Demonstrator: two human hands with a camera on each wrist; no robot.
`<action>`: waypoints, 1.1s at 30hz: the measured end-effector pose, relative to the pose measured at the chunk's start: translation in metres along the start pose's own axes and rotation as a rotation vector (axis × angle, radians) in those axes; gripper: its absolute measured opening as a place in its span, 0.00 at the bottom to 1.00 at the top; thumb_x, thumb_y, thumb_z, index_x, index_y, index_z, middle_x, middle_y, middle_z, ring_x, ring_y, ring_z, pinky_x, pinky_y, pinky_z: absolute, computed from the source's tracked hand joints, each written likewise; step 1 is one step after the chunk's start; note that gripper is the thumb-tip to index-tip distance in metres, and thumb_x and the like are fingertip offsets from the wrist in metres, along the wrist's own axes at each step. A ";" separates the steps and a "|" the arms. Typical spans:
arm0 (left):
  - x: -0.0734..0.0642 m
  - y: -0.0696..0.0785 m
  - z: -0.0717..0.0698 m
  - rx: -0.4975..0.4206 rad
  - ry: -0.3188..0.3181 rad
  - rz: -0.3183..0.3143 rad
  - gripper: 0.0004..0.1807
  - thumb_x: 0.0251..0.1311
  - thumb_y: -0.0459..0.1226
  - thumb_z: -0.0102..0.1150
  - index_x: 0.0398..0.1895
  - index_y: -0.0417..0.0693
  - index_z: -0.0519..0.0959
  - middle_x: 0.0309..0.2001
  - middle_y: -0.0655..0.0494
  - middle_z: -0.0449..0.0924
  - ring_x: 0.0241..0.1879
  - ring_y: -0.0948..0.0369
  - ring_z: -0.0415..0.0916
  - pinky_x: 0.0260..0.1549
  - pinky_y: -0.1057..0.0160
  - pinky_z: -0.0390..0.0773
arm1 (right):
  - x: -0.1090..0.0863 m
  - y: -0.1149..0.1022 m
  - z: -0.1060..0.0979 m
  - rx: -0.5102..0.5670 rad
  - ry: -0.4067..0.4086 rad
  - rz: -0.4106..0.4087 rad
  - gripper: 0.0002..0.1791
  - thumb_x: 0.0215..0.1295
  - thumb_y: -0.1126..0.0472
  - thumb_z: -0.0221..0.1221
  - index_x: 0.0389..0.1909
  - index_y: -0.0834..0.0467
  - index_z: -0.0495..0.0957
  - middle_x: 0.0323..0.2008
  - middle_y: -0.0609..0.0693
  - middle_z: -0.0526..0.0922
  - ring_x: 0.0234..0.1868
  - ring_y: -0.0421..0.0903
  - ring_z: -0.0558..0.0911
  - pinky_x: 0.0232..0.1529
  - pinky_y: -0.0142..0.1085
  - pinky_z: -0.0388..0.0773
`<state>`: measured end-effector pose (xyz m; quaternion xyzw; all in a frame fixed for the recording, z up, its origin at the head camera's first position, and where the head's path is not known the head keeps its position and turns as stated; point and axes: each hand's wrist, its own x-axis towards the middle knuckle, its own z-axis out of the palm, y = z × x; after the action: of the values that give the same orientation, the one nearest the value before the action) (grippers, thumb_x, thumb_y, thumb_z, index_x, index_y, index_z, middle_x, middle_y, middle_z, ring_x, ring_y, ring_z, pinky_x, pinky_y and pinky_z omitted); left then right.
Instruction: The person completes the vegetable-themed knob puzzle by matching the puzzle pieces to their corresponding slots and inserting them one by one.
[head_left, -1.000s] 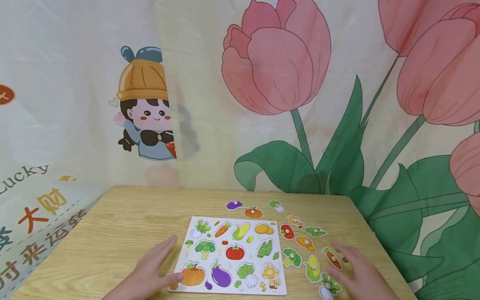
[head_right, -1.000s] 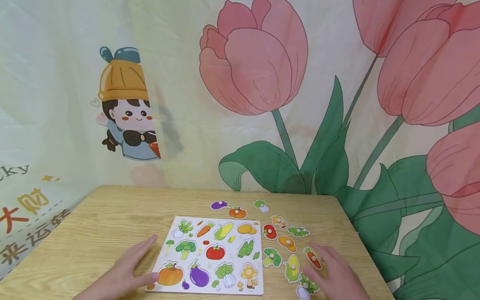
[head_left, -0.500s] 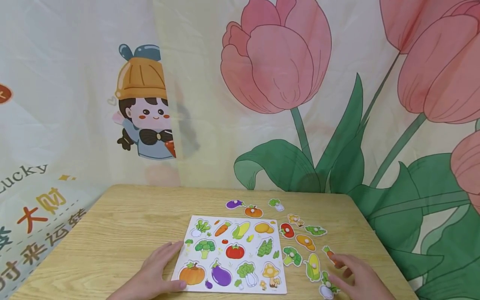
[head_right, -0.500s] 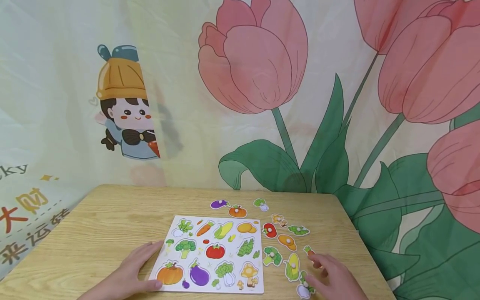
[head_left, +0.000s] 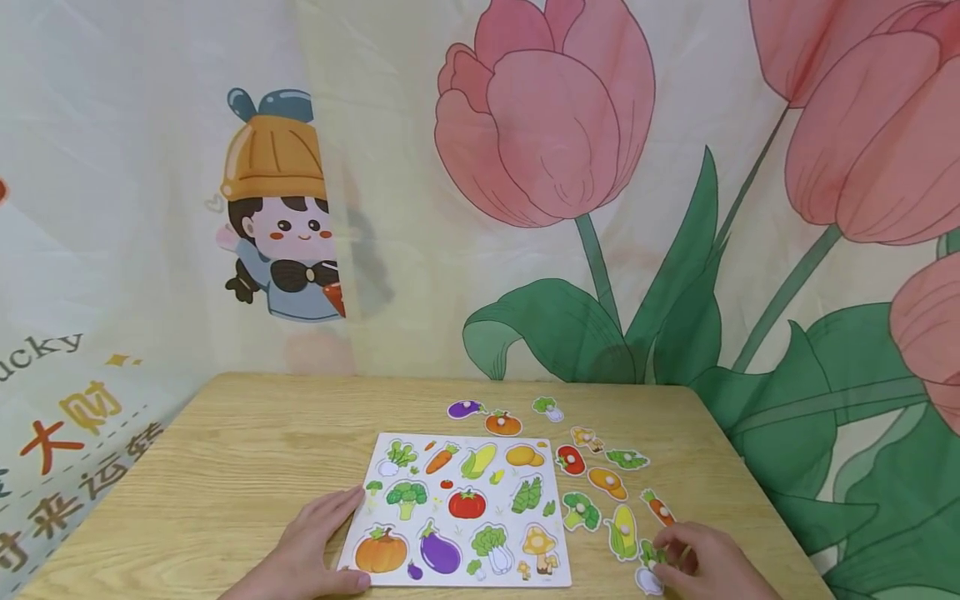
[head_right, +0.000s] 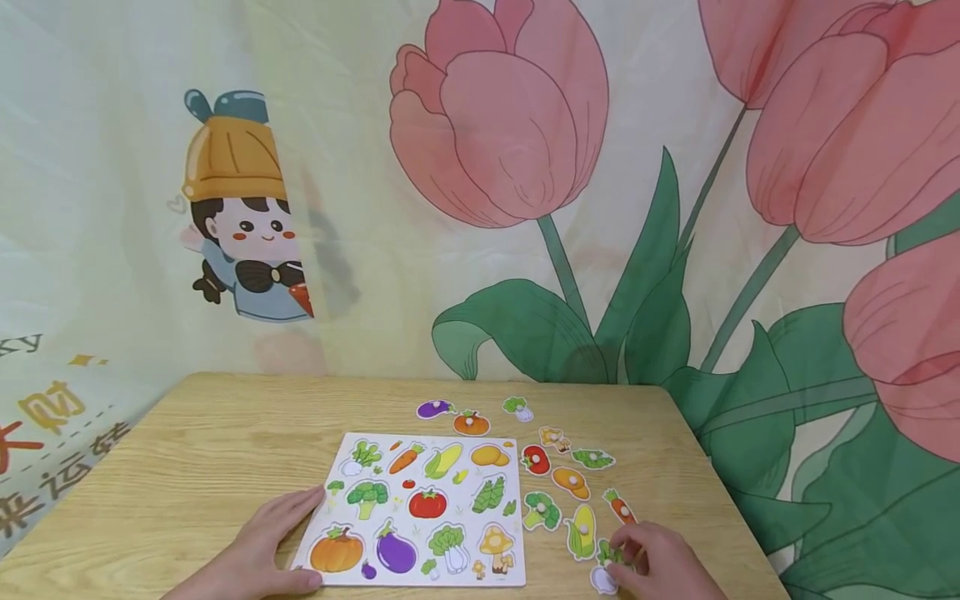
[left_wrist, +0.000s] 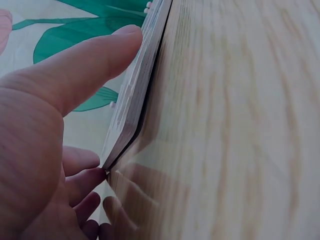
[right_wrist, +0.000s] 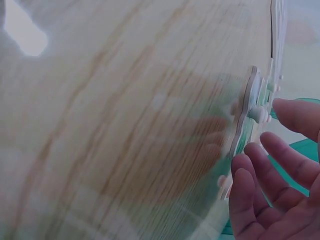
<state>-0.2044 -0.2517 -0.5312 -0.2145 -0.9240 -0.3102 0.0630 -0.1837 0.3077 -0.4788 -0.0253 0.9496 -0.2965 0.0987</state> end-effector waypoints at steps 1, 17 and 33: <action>0.000 -0.002 0.001 0.007 0.003 0.007 0.63 0.41 0.63 0.84 0.76 0.36 0.70 0.74 0.38 0.70 0.70 0.35 0.63 0.60 0.24 0.66 | 0.001 -0.001 0.001 -0.002 0.001 0.006 0.14 0.60 0.54 0.77 0.42 0.53 0.86 0.31 0.44 0.78 0.32 0.45 0.75 0.32 0.32 0.74; 0.003 0.015 -0.012 0.026 -0.045 -0.033 0.66 0.41 0.63 0.83 0.78 0.33 0.67 0.76 0.39 0.67 0.72 0.34 0.59 0.61 0.25 0.65 | 0.005 0.009 0.003 0.034 -0.027 -0.080 0.09 0.61 0.56 0.77 0.33 0.52 0.85 0.28 0.43 0.80 0.29 0.44 0.74 0.29 0.32 0.73; 0.001 0.014 -0.011 0.043 -0.037 -0.010 0.65 0.40 0.63 0.84 0.77 0.34 0.69 0.76 0.40 0.67 0.71 0.36 0.60 0.59 0.26 0.67 | 0.007 0.001 -0.006 -0.022 -0.004 -0.068 0.07 0.60 0.58 0.77 0.34 0.50 0.87 0.28 0.43 0.79 0.30 0.44 0.75 0.30 0.32 0.73</action>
<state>-0.1998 -0.2477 -0.5143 -0.2140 -0.9325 -0.2867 0.0486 -0.1921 0.3109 -0.4762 -0.0593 0.9511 -0.2893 0.0904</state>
